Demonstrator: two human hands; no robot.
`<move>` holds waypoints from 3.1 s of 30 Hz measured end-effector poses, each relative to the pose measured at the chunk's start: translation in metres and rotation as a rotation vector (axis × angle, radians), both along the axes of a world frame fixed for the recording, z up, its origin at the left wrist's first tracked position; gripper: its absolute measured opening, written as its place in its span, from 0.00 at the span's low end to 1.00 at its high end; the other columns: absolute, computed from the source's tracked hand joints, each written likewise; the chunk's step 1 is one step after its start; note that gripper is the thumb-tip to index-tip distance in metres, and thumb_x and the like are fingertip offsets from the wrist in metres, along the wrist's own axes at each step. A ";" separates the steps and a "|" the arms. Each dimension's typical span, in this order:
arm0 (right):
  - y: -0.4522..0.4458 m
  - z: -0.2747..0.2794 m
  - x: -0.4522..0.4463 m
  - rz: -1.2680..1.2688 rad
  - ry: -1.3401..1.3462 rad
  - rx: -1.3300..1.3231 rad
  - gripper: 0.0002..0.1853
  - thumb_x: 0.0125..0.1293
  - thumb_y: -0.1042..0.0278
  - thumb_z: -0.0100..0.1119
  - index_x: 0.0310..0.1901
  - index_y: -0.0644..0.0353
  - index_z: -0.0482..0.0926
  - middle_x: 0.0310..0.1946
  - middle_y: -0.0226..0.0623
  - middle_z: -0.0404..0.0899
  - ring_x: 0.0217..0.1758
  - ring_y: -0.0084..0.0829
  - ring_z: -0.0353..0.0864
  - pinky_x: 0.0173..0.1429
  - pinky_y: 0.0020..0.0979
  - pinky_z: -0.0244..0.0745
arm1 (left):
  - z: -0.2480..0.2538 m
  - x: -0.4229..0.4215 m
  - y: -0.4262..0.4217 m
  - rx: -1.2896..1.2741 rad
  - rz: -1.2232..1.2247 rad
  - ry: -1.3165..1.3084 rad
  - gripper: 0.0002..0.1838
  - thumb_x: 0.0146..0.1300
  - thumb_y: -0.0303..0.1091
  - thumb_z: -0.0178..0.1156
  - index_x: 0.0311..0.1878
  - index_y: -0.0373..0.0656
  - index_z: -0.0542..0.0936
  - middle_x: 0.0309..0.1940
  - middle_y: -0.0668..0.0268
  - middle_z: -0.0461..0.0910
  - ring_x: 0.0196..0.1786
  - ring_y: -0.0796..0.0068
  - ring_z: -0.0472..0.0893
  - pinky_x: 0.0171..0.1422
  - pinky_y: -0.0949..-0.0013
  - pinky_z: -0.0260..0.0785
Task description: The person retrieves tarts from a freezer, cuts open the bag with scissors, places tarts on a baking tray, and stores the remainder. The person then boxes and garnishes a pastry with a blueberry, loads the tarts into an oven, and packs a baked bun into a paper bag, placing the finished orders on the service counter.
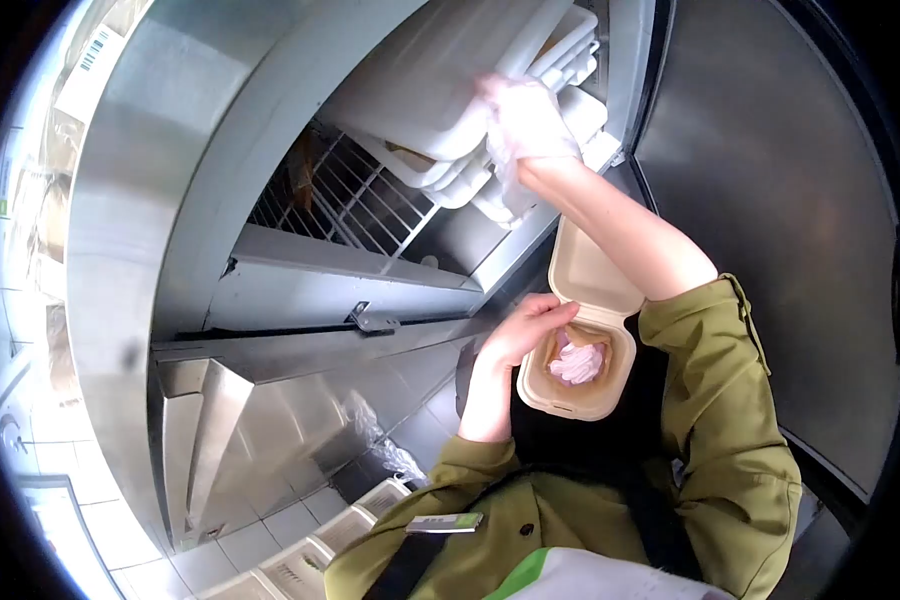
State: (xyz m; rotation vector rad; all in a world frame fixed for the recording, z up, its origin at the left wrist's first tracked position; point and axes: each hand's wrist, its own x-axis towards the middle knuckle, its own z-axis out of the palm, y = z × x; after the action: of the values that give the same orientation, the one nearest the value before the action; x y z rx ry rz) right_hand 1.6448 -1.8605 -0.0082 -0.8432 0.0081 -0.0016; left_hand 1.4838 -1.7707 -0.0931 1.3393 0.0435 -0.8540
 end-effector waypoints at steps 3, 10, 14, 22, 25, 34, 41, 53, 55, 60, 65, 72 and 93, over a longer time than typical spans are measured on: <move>0.016 0.010 -0.005 0.014 0.204 0.134 0.09 0.57 0.64 0.54 0.25 0.58 0.69 0.15 0.28 0.64 0.13 0.21 0.62 0.15 0.24 0.58 | -0.004 -0.001 -0.002 -0.030 -0.020 -0.024 0.14 0.61 0.38 0.54 0.35 0.34 0.77 0.22 0.70 0.75 0.23 0.84 0.74 0.27 0.79 0.66; 0.026 0.021 -0.014 0.105 0.141 0.124 0.10 0.58 0.69 0.53 0.35 0.69 0.74 0.22 0.35 0.72 0.19 0.25 0.68 0.24 0.24 0.67 | -0.010 -0.002 -0.001 0.006 0.009 -0.068 0.14 0.63 0.37 0.53 0.33 0.34 0.77 0.20 0.70 0.74 0.20 0.83 0.74 0.26 0.78 0.65; -0.002 0.004 -0.019 0.320 0.088 -0.058 0.10 0.60 0.69 0.53 0.35 0.70 0.74 0.24 0.39 0.75 0.25 0.27 0.77 0.30 0.25 0.73 | 0.002 -0.002 0.006 -0.019 -0.029 0.004 0.13 0.63 0.37 0.53 0.36 0.35 0.77 0.23 0.70 0.75 0.23 0.84 0.73 0.28 0.79 0.65; -0.002 -0.008 -0.004 0.542 -0.021 -0.167 0.09 0.58 0.68 0.55 0.32 0.68 0.75 0.19 0.37 0.74 0.25 0.29 0.77 0.32 0.26 0.73 | -0.001 -0.009 0.006 -0.024 0.016 -0.053 0.12 0.63 0.35 0.52 0.36 0.34 0.77 0.23 0.71 0.74 0.22 0.84 0.73 0.26 0.79 0.66; -0.017 -0.019 0.012 0.577 -0.293 -0.756 0.14 0.61 0.61 0.51 0.31 0.67 0.75 0.18 0.38 0.75 0.24 0.31 0.77 0.32 0.27 0.74 | 0.001 -0.008 0.006 -0.009 0.021 -0.067 0.12 0.63 0.35 0.53 0.38 0.34 0.77 0.24 0.71 0.74 0.23 0.84 0.73 0.26 0.79 0.66; -0.133 0.078 -0.077 0.154 -0.077 -0.935 0.14 0.62 0.59 0.51 0.36 0.63 0.75 0.18 0.28 0.72 0.19 0.20 0.69 0.25 0.22 0.67 | 0.010 0.015 -0.015 -0.072 -0.042 -0.030 0.13 0.62 0.39 0.54 0.37 0.37 0.78 0.26 0.72 0.77 0.26 0.86 0.73 0.33 0.80 0.65; -0.170 0.161 -0.156 -0.267 0.740 -1.003 0.15 0.60 0.54 0.55 0.24 0.57 0.73 0.14 0.25 0.67 0.14 0.17 0.62 0.20 0.18 0.57 | 0.168 0.014 -0.035 -0.108 -0.341 -0.039 0.16 0.63 0.39 0.52 0.28 0.35 0.75 0.18 0.71 0.74 0.23 0.86 0.73 0.28 0.79 0.63; -0.115 0.345 -0.168 -0.081 0.463 -0.546 0.15 0.60 0.58 0.55 0.39 0.62 0.76 0.19 0.25 0.73 0.16 0.11 0.60 0.19 0.13 0.54 | 0.414 -0.074 0.039 -0.101 0.253 0.078 0.15 0.63 0.38 0.53 0.40 0.33 0.77 0.31 0.68 0.77 0.33 0.82 0.74 0.38 0.77 0.68; -0.105 0.364 -0.176 0.004 0.429 -0.477 0.10 0.58 0.63 0.57 0.35 0.60 0.77 0.19 0.26 0.73 0.17 0.14 0.64 0.20 0.14 0.59 | 0.458 -0.111 0.040 -0.145 0.486 0.100 0.15 0.63 0.36 0.52 0.45 0.32 0.76 0.36 0.66 0.77 0.38 0.79 0.75 0.43 0.75 0.69; -0.060 0.331 -0.179 0.171 0.033 -0.498 0.04 0.55 0.74 0.50 0.24 0.56 0.72 0.18 0.25 0.70 0.19 0.18 0.67 0.20 0.19 0.61 | 0.495 -0.204 0.061 -0.129 1.119 -0.036 0.14 0.63 0.35 0.53 0.45 0.34 0.75 0.35 0.64 0.78 0.34 0.79 0.77 0.35 0.77 0.71; 0.011 0.367 -0.243 0.196 0.156 -0.287 0.10 0.49 0.79 0.37 0.17 0.54 0.66 0.14 0.25 0.63 0.13 0.18 0.58 0.15 0.21 0.52 | 0.492 -0.279 0.156 -0.124 1.412 -0.160 0.17 0.63 0.41 0.52 0.44 0.35 0.72 0.36 0.62 0.77 0.36 0.75 0.77 0.39 0.71 0.71; 0.016 0.318 -0.313 0.196 -0.300 -1.178 0.13 0.61 0.61 0.42 0.25 0.56 0.72 0.19 0.30 0.70 0.21 0.25 0.67 0.24 0.27 0.63 | 0.456 -0.253 0.243 -0.080 1.449 -0.229 0.12 0.63 0.39 0.53 0.37 0.38 0.71 0.33 0.63 0.76 0.35 0.74 0.76 0.40 0.70 0.71; -0.020 0.433 -0.014 1.037 0.040 0.285 0.46 0.57 0.26 0.27 0.66 0.58 0.48 0.66 0.47 0.48 0.68 0.45 0.50 0.66 0.43 0.49 | 0.526 0.092 0.102 0.088 0.468 -0.344 0.22 0.59 0.25 0.51 0.58 0.41 0.65 0.44 0.64 0.71 0.38 0.79 0.74 0.41 0.75 0.68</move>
State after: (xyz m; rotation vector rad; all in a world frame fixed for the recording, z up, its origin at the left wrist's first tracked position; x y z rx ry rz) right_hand 1.6310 -1.8809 0.4246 -0.4857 -0.3834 0.9686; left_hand 1.5763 -1.6691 0.4326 1.4636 0.1218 -0.2256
